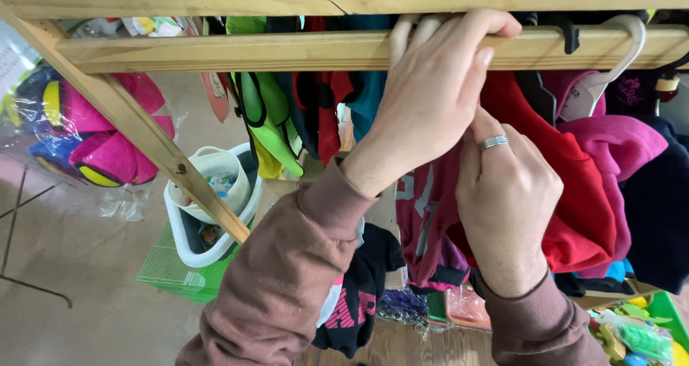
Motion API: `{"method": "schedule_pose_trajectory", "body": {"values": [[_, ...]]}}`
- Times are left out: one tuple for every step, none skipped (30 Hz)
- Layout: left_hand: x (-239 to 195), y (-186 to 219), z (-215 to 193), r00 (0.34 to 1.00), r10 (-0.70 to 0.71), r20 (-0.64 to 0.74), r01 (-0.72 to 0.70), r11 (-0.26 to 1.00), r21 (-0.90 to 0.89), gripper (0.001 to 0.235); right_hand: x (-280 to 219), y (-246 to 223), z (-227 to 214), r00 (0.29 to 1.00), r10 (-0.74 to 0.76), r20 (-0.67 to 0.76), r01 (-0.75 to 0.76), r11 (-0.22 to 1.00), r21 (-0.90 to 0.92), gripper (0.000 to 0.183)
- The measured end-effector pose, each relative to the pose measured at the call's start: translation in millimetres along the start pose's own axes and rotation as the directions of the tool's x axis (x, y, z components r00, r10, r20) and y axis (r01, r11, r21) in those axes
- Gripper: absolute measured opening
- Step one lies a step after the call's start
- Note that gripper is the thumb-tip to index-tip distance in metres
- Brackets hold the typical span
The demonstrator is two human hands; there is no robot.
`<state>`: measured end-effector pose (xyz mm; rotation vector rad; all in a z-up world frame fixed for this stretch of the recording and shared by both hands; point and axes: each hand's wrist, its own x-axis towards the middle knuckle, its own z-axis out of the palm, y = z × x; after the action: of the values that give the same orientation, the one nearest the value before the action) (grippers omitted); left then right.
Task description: The person takes various small pet garments from a box, places them on hangers, and hangs them on a wooden clothing rack.
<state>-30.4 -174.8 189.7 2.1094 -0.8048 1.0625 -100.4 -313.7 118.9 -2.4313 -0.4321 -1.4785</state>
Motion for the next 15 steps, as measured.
{"method": "schedule_pose_trajectory", "body": {"values": [[1.7, 2.3, -1.4, 1.000, 0.002, 0.000, -0.002, 1.000, 0.002, 0.028, 0.3, 0.1, 0.4, 1.000, 0.001, -0.003, -0.001, 1.000, 0.002, 0.032], [3.4, 4.4, -2.7, 0.999, -0.048, 0.024, 0.048, 0.998, -0.035, 0.031, 0.6, 0.3, 1.0, 1.000, -0.001, -0.001, 0.001, 1.000, 0.027, 0.030], [4.7, 6.5, -3.5, 0.994, -0.097, 0.052, 0.101, 0.992, -0.074, 0.035, 0.3, 0.3, 1.2, 1.000, -0.002, 0.003, 0.002, 0.999, 0.050, 0.027], [11.9, 11.6, -7.0, 0.994, -0.095, 0.055, 0.099, 0.992, -0.074, 0.035, 0.9, 4.0, 3.4, 1.000, 0.001, 0.002, -0.001, 0.999, 0.050, 0.027], [18.1, 16.3, -10.5, 0.985, -0.131, 0.109, 0.146, 0.978, -0.150, 0.034, 1.2, 7.8, 5.7, 1.000, -0.008, 0.007, 0.008, 1.000, 0.025, 0.013], [24.0, 21.0, -14.1, 0.973, -0.161, 0.166, 0.196, 0.955, -0.222, 0.035, 1.3, 11.5, 7.9, 1.000, -0.017, 0.012, 0.017, 1.000, 0.000, 0.013], [22.1, 25.2, -8.9, 0.973, -0.163, 0.165, 0.198, 0.955, -0.222, 0.035, -3.2, 16.1, 12.3, 1.000, -0.019, 0.014, 0.019, 1.000, 0.001, 0.013], [20.3, 30.0, -3.7, 0.979, -0.158, 0.125, 0.178, 0.969, -0.169, 0.028, -7.6, 20.8, 16.0, 1.000, 0.013, 0.017, -0.013, 1.000, -0.003, 0.025], [19.7, 35.2, 1.5, 0.985, -0.148, 0.085, 0.157, 0.981, -0.115, 0.022, -11.2, 25.9, 19.6, 0.999, 0.044, 0.017, -0.044, 0.999, -0.008, 0.040], [18.3, 34.1, 1.1, 0.986, -0.146, 0.083, 0.155, 0.981, -0.115, 0.022, -11.9, 25.7, 19.1, 0.999, 0.043, 0.015, -0.043, 0.999, -0.009, 0.040], [17.3, 32.6, 1.3, 0.990, -0.113, 0.088, 0.121, 0.988, -0.094, 0.022, -12.8, 25.5, 19.0, 0.999, 0.035, 0.003, -0.034, 0.999, -0.031, 0.040], [16.6, 31.0, 1.7, 0.992, -0.080, 0.093, 0.087, 0.993, -0.074, 0.024, -13.6, 25.6, 18.9, 1.000, 0.025, -0.009, -0.026, 0.998, -0.053, 0.039], [15.0, 29.8, -1.2, 0.993, -0.076, 0.095, 0.084, 0.994, -0.076, 0.024, -13.1, 25.5, 17.4, 1.000, 0.029, -0.011, -0.029, 0.998, -0.056, 0.039], [13.3, 28.5, -4.0, 0.996, -0.031, 0.087, 0.036, 0.998, -0.060, 0.027, -12.6, 25.4, 16.1, 1.000, 0.028, -0.001, -0.028, 0.997, -0.069, 0.041], [11.4, 26.2, -7.3, 0.997, 0.012, 0.078, -0.009, 0.999, -0.040, 0.031, -11.6, 25.1, 15.8, 1.000, 0.024, 0.009, -0.023, 0.997, -0.079, 0.043]]}}
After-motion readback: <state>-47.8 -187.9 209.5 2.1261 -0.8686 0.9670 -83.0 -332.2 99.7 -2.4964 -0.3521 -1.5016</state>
